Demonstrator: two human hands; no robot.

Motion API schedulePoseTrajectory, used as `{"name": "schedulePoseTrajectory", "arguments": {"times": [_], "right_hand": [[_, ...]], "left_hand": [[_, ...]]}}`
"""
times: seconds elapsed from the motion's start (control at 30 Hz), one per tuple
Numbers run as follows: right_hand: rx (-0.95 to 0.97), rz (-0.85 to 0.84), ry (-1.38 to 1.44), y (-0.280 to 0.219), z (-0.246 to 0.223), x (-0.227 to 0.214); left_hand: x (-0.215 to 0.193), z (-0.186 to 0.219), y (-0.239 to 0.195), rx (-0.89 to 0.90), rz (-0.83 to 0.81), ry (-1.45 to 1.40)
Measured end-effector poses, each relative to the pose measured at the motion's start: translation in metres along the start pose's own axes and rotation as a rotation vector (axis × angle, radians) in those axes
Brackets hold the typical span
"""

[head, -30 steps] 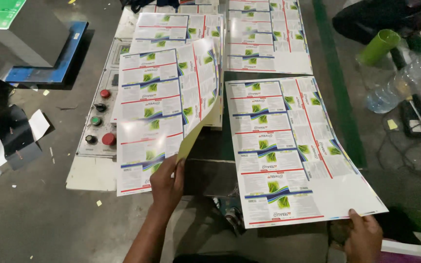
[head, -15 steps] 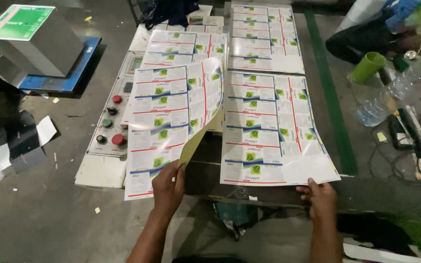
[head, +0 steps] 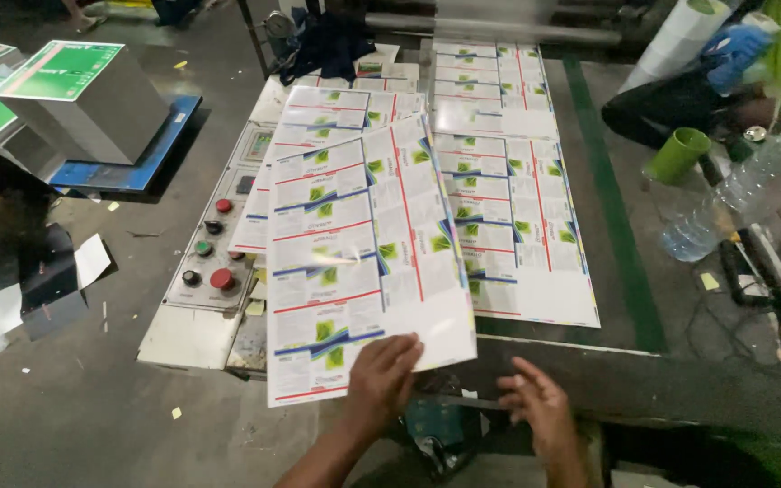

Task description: The person is standing at a conveyor belt in a factory, manually picking up printed sheets of paper and stacking them into neat piles. The hands repeatedly grab sheets from the moving belt and place them onto a growing stack on the left side of the frame.

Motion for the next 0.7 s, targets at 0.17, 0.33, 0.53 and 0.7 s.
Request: {"name": "schedulePoseTrajectory", "arguments": {"times": [0.17, 0.33, 0.53, 0.7], "right_hand": [[-0.165, -0.504, -0.021, -0.013, 0.033, 0.075], [-0.08, -0.136, 0.19, -0.009, 0.009, 0.032], [-0.081, 0.075, 0.258, 0.0, 0.001, -0.045], [-0.153, 0.172, 0.289, -0.001, -0.028, -0.087]], "left_hand": [[0.064, 0.03, -0.007, 0.111, -0.245, -0.059], [0.091, 0.038, -0.012, 0.247, -0.603, -0.126], [0.065, -0.081, 0.043, -0.065, -0.43, 0.095], [0.065, -0.16, 0.081, -0.046, -0.339, 0.295]]}}
Point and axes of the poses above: each hand's wrist, its own y-axis towards the middle knuckle, its own x-axis out of the palm, z = x × y, the point moved 10 cm from there along y, towards the middle knuckle, and after that the axes turned 5 degrees about y, right-handed, at the moved point
